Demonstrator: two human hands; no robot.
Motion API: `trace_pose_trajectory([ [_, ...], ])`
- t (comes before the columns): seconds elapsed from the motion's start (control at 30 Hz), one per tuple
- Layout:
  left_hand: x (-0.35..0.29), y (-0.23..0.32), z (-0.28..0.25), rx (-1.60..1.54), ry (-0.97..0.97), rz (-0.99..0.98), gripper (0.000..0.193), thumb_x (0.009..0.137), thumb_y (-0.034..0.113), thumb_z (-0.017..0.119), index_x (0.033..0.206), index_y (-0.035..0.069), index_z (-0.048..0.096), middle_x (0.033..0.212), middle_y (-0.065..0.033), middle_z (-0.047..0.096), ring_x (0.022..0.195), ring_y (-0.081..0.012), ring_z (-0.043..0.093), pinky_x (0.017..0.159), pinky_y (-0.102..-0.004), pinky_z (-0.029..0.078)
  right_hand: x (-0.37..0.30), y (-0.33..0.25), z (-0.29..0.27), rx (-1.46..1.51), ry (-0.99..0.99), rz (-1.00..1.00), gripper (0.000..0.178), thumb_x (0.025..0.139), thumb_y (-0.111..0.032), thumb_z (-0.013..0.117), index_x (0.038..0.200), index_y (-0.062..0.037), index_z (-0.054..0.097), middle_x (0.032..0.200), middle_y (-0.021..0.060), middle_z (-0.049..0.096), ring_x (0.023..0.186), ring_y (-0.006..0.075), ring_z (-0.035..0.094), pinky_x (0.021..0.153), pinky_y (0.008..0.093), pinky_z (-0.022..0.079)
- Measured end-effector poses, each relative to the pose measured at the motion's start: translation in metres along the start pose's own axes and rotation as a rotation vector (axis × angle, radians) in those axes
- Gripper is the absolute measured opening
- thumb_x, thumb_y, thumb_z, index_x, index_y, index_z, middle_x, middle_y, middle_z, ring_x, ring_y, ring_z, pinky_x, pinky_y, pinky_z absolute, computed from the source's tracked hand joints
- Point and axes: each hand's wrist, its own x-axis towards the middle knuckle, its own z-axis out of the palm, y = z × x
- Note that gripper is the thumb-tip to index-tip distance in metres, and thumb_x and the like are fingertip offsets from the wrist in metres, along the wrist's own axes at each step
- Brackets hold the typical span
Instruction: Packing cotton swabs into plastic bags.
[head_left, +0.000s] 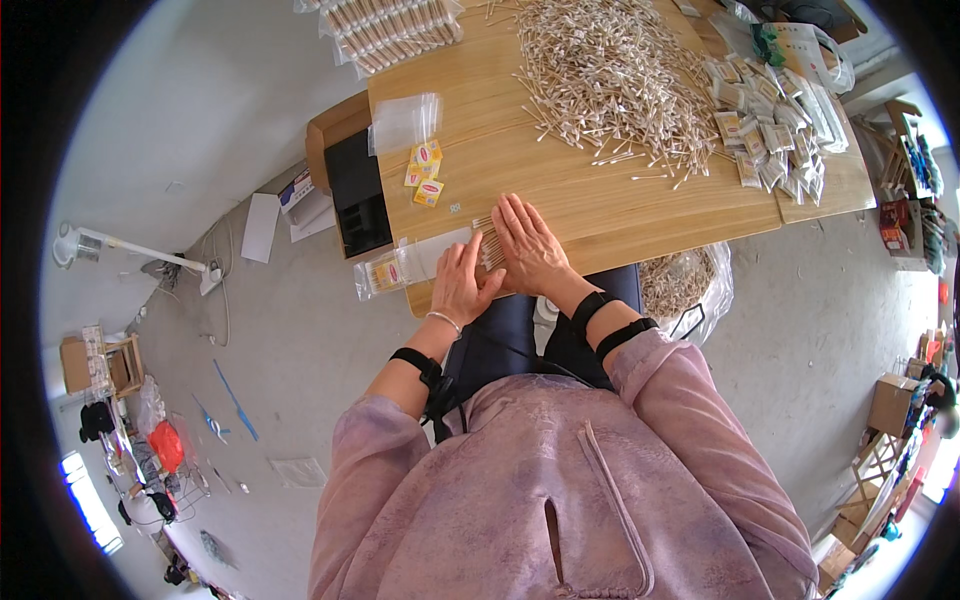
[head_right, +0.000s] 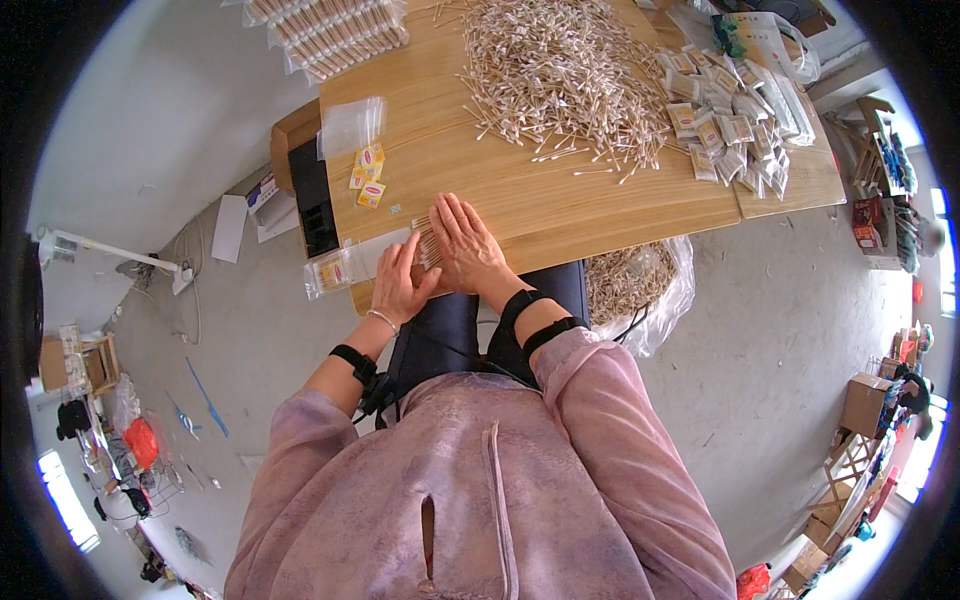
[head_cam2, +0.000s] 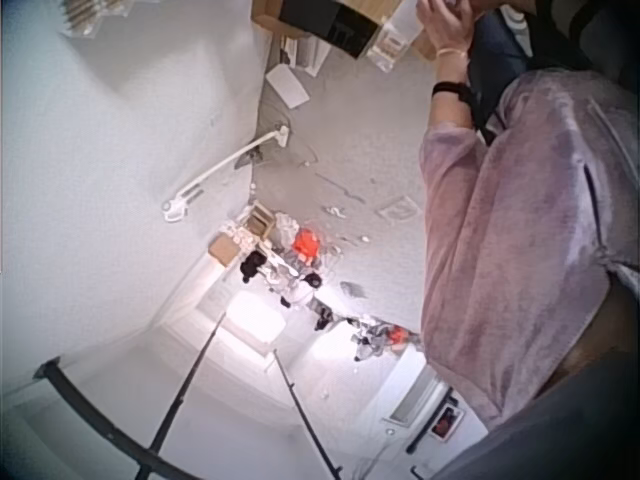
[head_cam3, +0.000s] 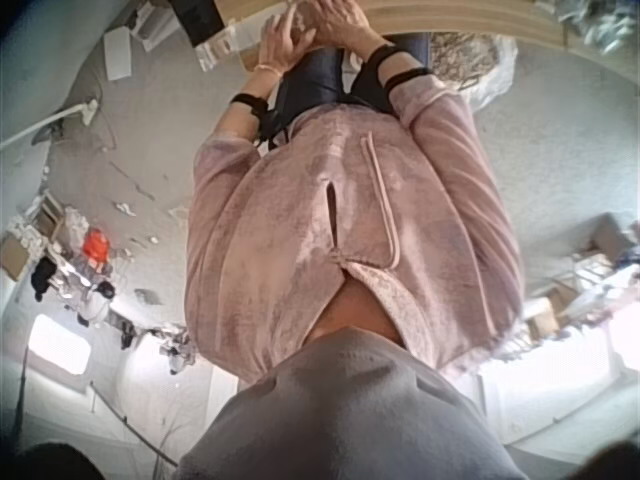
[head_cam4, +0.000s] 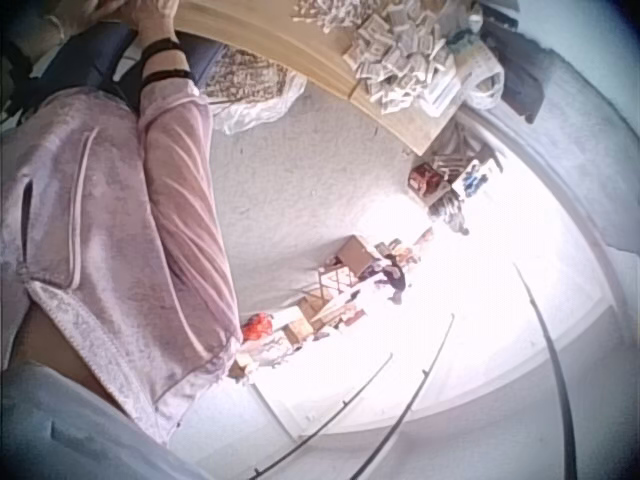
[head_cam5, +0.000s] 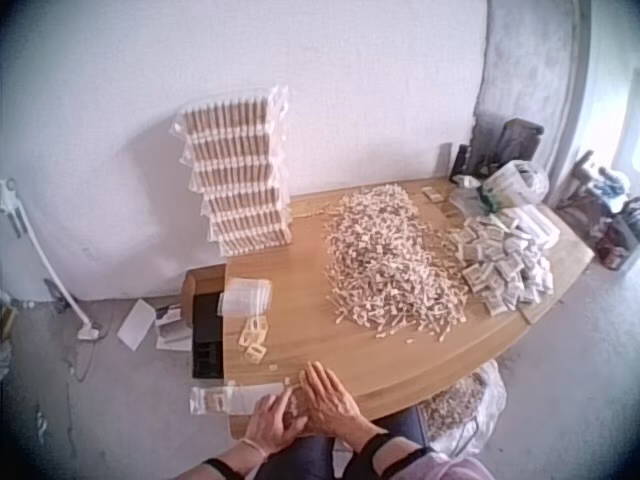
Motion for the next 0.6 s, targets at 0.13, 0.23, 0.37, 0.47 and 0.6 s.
trace_pose_trajectory([
  [0.13, 0.0004, 0.0002, 0.0004, 0.056, -0.017, -0.029, 0.067, 0.087, 0.044, 0.059, 0.134, -0.002, 0.045, 0.104, -0.0170, 0.052, 0.100, -0.0348, 0.051, 0.091, -0.0438, 0.040, 0.0009, -0.0014, -0.0007, 0.025, 0.010, -0.005, 0.093, 0.076, -0.047, 0.062, 0.144, 0.0063, 0.029, 0.154, 0.0226, 0.023, 0.146, 0.0328, 0.018, 0.120, 0.0418, 0.014],
  [0.23, 0.0006, 0.0010, 0.0006, 0.050, -0.010, -0.042, 0.064, 0.087, 0.044, 0.059, 0.132, 0.000, 0.046, 0.104, -0.0168, 0.052, 0.100, -0.0345, 0.051, 0.090, -0.0438, 0.040, 0.0007, -0.0008, 0.0006, 0.013, 0.014, -0.005, 0.093, 0.076, -0.047, 0.061, 0.144, 0.0064, 0.029, 0.154, 0.0226, 0.023, 0.146, 0.0329, 0.018, 0.120, 0.0418, 0.014],
  [0.37, 0.0013, 0.0012, 0.0013, 0.039, 0.015, -0.023, 0.059, 0.087, 0.043, 0.060, 0.127, 0.002, 0.048, 0.100, -0.0155, 0.052, 0.096, -0.0337, 0.051, 0.089, -0.0441, 0.040, 0.0007, -0.0003, 0.0036, 0.009, 0.064, -0.017, 0.097, 0.072, -0.050, 0.064, 0.143, 0.0064, 0.030, 0.152, 0.0231, 0.026, 0.144, 0.0340, 0.021, 0.119, 0.0423, 0.015],
  [0.47, 0.0023, 0.0032, 0.0004, -0.002, 0.041, -0.031, 0.058, 0.085, 0.039, 0.063, 0.127, 0.002, 0.047, 0.094, -0.0138, 0.052, 0.089, -0.0323, 0.051, 0.086, -0.0428, 0.041, 0.0004, 0.0000, 0.0044, 0.001, 0.052, -0.013, 0.096, 0.073, -0.051, 0.063, 0.143, 0.0064, 0.030, 0.152, 0.0231, 0.026, 0.144, 0.0339, 0.020, 0.119, 0.0421, 0.014],
  [0.6, 0.0022, 0.0012, -0.0015, -0.107, 0.028, -0.102, 0.059, 0.081, 0.031, 0.065, 0.130, 0.003, 0.045, 0.094, -0.0143, 0.053, 0.090, -0.0326, 0.053, 0.086, -0.0446, 0.042, 0.0004, -0.0001, 0.0023, 0.013, 0.040, -0.019, 0.097, 0.074, -0.053, 0.062, 0.144, 0.0064, 0.029, 0.153, 0.0229, 0.025, 0.145, 0.0336, 0.019, 0.120, 0.0418, 0.014],
])
